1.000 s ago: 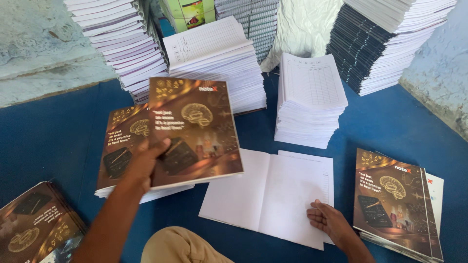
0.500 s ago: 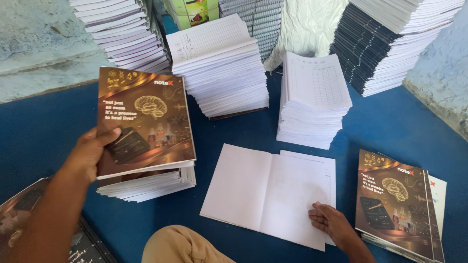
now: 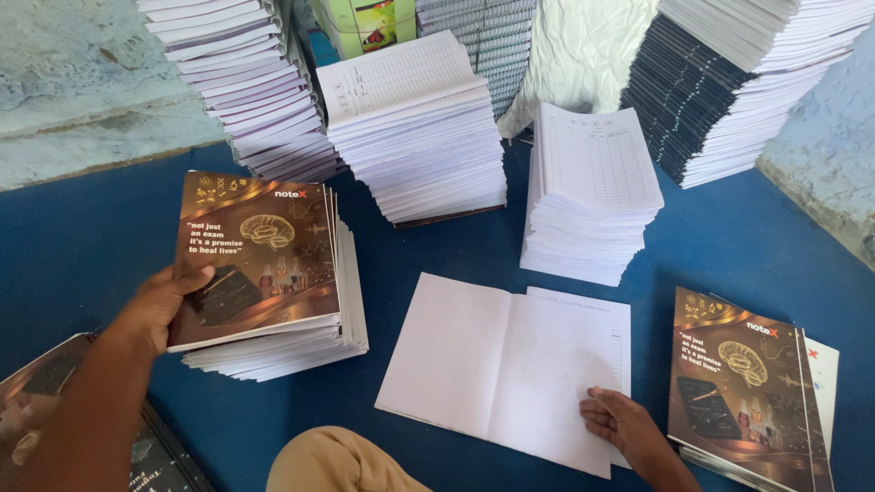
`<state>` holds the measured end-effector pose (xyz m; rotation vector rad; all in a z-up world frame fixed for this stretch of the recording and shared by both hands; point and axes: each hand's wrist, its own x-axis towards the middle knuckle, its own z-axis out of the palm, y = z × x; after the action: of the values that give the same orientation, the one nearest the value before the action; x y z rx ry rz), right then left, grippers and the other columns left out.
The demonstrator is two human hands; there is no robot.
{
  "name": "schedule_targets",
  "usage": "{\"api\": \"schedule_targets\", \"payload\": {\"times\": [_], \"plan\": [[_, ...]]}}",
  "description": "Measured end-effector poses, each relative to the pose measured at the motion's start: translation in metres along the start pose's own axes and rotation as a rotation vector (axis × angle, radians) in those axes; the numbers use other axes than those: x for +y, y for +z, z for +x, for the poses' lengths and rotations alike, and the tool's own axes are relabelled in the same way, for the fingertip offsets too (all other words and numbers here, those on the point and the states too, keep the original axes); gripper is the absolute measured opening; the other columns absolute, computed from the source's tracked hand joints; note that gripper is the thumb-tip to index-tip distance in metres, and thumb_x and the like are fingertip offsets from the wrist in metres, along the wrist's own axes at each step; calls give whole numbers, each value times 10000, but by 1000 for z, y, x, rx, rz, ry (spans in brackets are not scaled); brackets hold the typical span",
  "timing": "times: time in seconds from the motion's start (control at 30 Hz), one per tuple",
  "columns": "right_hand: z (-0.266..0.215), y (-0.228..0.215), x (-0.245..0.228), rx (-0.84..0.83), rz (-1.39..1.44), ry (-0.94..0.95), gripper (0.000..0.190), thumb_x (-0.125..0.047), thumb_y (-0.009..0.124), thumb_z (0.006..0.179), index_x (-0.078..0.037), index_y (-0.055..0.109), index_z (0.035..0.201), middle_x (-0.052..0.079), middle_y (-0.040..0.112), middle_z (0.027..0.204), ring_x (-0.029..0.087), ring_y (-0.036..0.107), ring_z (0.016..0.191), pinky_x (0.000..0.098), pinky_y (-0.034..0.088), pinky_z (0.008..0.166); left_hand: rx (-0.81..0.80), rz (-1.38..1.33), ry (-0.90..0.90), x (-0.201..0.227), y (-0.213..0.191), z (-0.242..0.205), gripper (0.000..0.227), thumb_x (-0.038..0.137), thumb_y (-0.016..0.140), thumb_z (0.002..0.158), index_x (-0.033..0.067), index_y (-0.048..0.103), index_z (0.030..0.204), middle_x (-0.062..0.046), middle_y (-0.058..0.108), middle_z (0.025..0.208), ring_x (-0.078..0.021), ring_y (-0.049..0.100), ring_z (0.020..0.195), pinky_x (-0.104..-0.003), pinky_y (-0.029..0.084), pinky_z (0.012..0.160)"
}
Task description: The person assembles notebooks by inserting index pages into open covers and closing them. They handle loose index sheets and notebook covers, stacking completed units on the floor.
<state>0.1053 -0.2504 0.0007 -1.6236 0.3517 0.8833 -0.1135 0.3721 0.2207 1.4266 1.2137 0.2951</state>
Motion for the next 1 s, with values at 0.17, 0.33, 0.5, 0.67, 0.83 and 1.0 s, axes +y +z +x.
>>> {"api": "schedule_targets", "payload": {"times": [0.17, 0.33, 0.5, 0.67, 0.83, 1.0], "plan": [[-5, 5, -5, 11, -17, 7, 674, -416, 528, 992, 115, 497, 1406, 358, 635, 1297, 389, 648, 1218, 435, 521, 1075, -39, 46, 66, -7, -3, 15, 515, 277, 689, 925, 58, 591, 1381, -198, 705, 1173, -327, 709, 1051, -433, 589, 911], [-2, 3, -3, 26, -9, 13, 660, -413, 536, 988, 105, 514, 1397, 341, 645, 1283, 380, 650, 1206, 434, 523, 1070, 31, 211, 131, -14, 4, 28, 501, 260, 719, 913, 13, 626, 1340, -228, 721, 1168, -348, 708, 1041, -456, 544, 881], [6, -1, 2, 9, 3, 6, 677, -432, 555, 972, 101, 532, 1388, 332, 651, 1270, 370, 653, 1191, 432, 529, 1060, 150, 486, 264, -19, 7, 36, 428, 251, 757, 903, -48, 703, 1205, -266, 750, 1066, -391, 746, 929, -490, 551, 843], [10, -5, 8, -1, 20, -19, 672, -432, 567, 962, 94, 538, 1380, 318, 662, 1261, 364, 658, 1182, 429, 525, 1056, 205, 689, 301, -27, 6, 45, 477, 317, 794, 914, -62, 732, 1196, -270, 763, 1083, -396, 741, 947, -474, 543, 878], [8, -2, 5, 2, 17, -13, 671, -433, 562, 961, 93, 546, 1379, 312, 661, 1265, 362, 653, 1188, 427, 516, 1066, 230, 550, 423, -43, 1, 52, 729, 283, 814, 822, -3, 533, 1430, -258, 694, 1171, -358, 712, 948, -451, 555, 839], [-3, 5, -3, 38, -25, 9, 676, -435, 556, 974, 103, 548, 1382, 336, 655, 1283, 381, 648, 1207, 431, 511, 1080, 79, 320, 92, -46, 2, 54, 548, 329, 735, 914, -60, 639, 1287, -262, 724, 1102, -350, 711, 902, -450, 556, 825]]}}
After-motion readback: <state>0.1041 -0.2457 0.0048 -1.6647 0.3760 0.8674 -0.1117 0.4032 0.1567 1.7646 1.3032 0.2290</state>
